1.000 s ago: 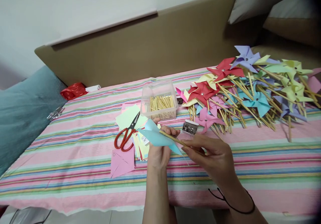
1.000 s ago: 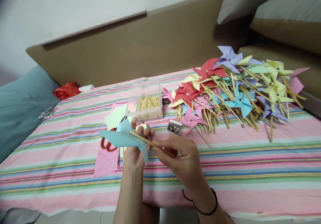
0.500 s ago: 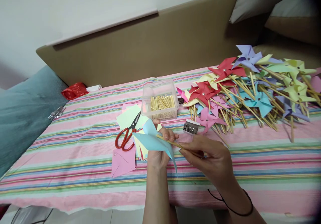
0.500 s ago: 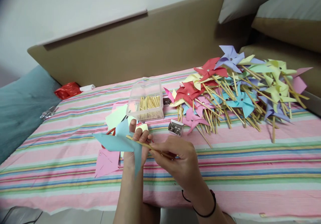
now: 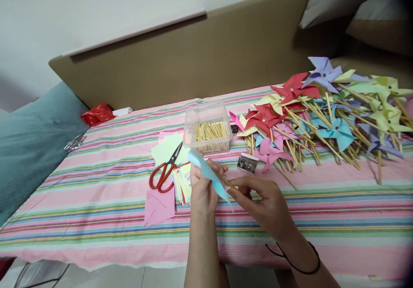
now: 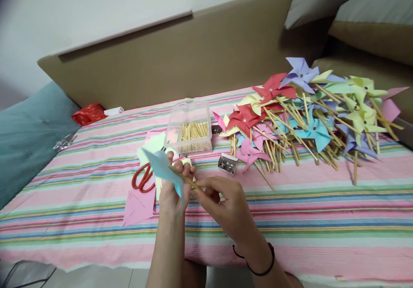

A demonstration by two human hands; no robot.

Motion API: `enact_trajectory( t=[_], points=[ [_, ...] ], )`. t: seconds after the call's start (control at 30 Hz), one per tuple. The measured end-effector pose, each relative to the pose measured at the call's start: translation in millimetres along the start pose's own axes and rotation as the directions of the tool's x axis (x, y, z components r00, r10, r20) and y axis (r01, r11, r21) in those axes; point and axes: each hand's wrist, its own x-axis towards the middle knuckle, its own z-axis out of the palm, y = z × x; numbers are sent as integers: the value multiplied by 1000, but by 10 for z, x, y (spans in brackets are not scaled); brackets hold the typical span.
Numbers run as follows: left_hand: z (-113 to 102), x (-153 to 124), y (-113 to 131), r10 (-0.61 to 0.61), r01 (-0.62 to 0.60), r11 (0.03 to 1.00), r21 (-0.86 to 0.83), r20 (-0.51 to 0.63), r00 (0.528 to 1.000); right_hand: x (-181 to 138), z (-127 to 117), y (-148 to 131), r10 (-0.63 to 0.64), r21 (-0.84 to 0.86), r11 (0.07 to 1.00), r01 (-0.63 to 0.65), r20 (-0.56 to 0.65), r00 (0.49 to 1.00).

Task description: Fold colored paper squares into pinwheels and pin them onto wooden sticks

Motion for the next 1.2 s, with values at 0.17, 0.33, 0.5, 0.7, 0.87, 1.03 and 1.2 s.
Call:
enact_trajectory(
  t=[0.17,0.33,0.5,0.7,0.87,1.03,1.2],
  points=[
    [-58,67,-26,110,-60,969,241,-200,974,8,15,162,261,54,962,-269,120,958],
    [-118,108,-18,77,20,936,352,-260,963,23,-17,256,421,-62,907,-417,201,885],
    [-159,104,4,-20,89,925,370,-187,982,17,-48,327,462,-64,886,-459,197,865],
    [-162,72,44,-75,125,911,394,-139,987,12,-94,366,476,-90,879,-468,216,853],
    [-164,77,36,-64,128,911,392,-173,983,13,-121,351,469,-74,883,-464,215,857],
    [-150,85,1,8,86,900,428,-213,977,15,-123,354,466,-77,884,-460,193,863],
    [-145,93,-6,88,34,895,444,-251,964,20,-118,342,453,-99,892,-442,186,872]
  ],
)
